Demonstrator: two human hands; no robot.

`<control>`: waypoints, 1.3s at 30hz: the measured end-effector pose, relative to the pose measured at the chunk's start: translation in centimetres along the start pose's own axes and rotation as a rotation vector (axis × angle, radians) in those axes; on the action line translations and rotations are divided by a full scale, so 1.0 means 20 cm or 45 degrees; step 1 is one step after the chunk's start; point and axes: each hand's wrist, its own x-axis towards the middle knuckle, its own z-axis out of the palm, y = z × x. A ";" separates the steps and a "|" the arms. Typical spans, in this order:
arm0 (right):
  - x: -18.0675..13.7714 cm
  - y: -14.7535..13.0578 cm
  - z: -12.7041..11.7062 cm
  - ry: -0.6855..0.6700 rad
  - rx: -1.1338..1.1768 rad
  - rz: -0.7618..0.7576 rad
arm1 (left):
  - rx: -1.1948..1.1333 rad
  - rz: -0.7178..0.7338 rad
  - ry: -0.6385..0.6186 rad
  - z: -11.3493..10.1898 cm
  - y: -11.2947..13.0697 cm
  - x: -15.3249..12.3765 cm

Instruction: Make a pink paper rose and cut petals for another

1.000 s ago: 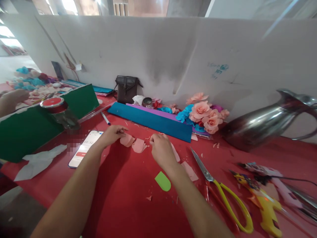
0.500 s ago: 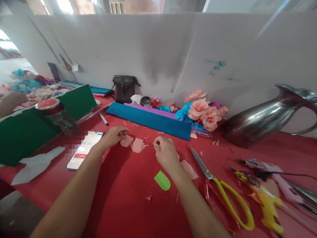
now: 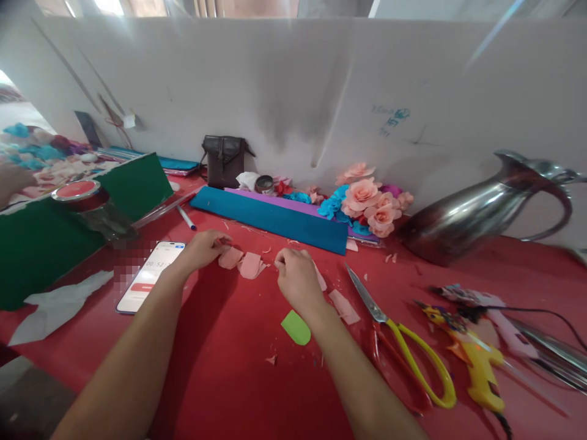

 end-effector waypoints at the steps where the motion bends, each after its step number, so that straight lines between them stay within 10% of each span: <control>1: 0.01 -0.02 0.00 0.004 -0.029 -0.028 | 0.038 -0.020 -0.012 -0.01 0.00 0.00; 12: 0.07 -0.16 0.07 -0.048 -0.100 -0.144 | 0.230 -0.196 0.156 -0.06 0.00 -0.03; 26: -0.40 0.23 -0.30 0.273 -0.107 0.096 | 0.245 0.018 0.591 -0.03 0.11 -0.07; 33: -0.51 0.30 -0.34 0.535 -0.033 0.237 | 0.118 0.339 -0.118 0.23 0.51 -0.18; 39: -0.53 0.40 -0.36 0.513 -0.154 0.290 | 0.261 0.260 -0.537 0.35 0.64 -0.32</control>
